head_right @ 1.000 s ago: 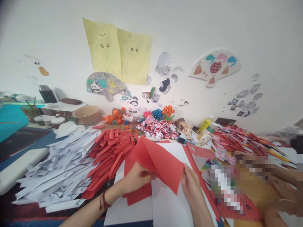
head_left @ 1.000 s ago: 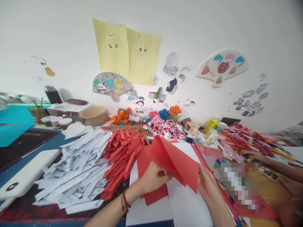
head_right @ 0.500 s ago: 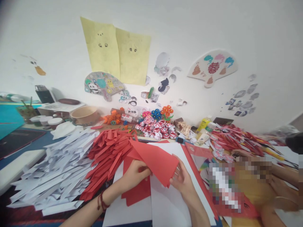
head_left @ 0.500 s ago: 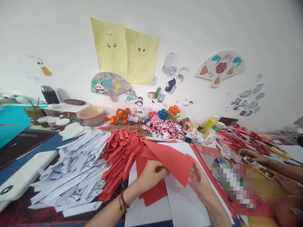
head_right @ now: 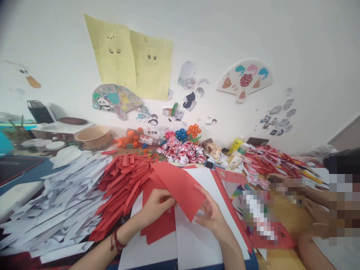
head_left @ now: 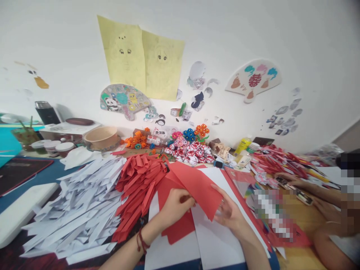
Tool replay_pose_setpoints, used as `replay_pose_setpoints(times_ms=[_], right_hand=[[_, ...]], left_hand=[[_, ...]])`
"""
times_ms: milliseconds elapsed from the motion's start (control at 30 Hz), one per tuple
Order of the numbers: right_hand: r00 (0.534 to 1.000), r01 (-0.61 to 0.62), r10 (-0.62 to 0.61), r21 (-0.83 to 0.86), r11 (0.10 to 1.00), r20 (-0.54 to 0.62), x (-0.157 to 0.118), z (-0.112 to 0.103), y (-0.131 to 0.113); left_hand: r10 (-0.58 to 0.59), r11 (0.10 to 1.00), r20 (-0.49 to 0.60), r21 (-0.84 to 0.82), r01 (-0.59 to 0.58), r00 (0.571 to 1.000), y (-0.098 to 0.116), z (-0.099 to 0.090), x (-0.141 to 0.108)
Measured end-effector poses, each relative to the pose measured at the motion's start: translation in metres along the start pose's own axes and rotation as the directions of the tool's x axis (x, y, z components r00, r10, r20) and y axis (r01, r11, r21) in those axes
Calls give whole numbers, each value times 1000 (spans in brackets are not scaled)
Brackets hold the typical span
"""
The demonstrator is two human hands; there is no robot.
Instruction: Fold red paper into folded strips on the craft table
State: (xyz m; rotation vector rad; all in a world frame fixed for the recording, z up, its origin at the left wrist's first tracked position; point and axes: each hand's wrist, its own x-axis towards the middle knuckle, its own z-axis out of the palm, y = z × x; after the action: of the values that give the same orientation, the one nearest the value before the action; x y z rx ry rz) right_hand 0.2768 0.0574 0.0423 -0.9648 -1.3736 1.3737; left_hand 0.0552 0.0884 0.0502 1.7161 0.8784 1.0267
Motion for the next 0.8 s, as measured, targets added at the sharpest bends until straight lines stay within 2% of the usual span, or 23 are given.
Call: replay_pose_setpoints(times_ms=[267,400,500,800], right_hand=[[998,37,-37,-7,999,42,-3,-2,-1],[992,86,-91,-63,994,-90,2,-5,7],[980,61,-86,-144,988,-178,6,-6,11],[960,54,-107,-204,978,-259,9,-9,13]], left_hand=[[21,1000,23,6,-21,1000,3,0,0],[59,998,42,33,-61,997,6,1,-1],[81,994,67,62,-86,994,7,3,-1],[123,985,155,103,-140,980,12,3,-3]])
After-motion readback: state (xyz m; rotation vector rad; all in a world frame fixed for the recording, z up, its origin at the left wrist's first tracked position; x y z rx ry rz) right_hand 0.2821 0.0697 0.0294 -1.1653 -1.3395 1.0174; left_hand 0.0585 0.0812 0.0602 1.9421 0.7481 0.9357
